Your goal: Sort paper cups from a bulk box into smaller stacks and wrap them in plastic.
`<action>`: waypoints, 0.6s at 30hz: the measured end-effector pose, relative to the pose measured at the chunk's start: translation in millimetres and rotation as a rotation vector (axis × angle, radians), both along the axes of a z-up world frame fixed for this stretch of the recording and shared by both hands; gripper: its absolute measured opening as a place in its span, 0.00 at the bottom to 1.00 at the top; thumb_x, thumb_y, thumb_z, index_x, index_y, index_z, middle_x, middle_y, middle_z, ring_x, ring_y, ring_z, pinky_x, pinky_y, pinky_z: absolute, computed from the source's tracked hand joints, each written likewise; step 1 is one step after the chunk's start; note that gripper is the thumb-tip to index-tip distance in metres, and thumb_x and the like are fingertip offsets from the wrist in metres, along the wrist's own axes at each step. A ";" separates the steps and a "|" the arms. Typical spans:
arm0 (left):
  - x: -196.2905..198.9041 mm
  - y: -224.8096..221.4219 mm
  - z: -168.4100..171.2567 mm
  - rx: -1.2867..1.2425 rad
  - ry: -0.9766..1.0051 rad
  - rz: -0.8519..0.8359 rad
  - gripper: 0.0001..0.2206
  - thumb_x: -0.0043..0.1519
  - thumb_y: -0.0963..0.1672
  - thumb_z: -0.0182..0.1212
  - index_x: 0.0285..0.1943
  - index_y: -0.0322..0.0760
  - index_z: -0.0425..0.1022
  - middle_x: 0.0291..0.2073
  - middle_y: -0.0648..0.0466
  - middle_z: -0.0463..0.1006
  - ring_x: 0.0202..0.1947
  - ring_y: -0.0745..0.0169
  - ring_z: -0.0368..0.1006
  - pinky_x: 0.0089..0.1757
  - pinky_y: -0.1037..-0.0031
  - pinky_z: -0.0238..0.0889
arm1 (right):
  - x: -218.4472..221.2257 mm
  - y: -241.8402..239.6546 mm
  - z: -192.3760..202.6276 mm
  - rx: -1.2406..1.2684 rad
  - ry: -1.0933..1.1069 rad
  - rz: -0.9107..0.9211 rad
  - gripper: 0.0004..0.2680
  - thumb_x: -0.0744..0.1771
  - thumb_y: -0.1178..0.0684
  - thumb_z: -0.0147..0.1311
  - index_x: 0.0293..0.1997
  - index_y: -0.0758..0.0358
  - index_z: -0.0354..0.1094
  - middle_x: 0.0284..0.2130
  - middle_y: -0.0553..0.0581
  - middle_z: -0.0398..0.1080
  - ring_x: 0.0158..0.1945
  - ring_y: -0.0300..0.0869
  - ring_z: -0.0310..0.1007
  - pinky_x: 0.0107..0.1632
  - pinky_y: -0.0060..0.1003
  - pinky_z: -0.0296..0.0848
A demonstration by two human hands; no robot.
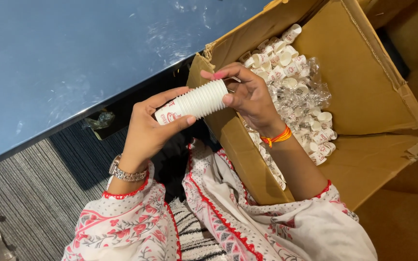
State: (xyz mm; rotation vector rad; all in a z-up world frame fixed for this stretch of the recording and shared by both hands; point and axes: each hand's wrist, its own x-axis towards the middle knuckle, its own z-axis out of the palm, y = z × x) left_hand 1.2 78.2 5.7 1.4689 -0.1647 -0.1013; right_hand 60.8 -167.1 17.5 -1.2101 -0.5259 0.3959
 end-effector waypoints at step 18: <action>9.6 7.8 -19.6 -0.322 0.119 0.018 0.24 0.55 0.38 0.73 0.62 0.26 0.75 0.53 0.48 0.81 0.51 0.63 0.79 0.55 0.72 0.72 | 88.9 -103.3 -142.4 -0.723 -0.111 -0.287 0.06 0.68 0.53 0.59 0.42 0.66 0.74 0.33 0.54 0.77 0.35 0.38 0.77 0.43 0.32 0.80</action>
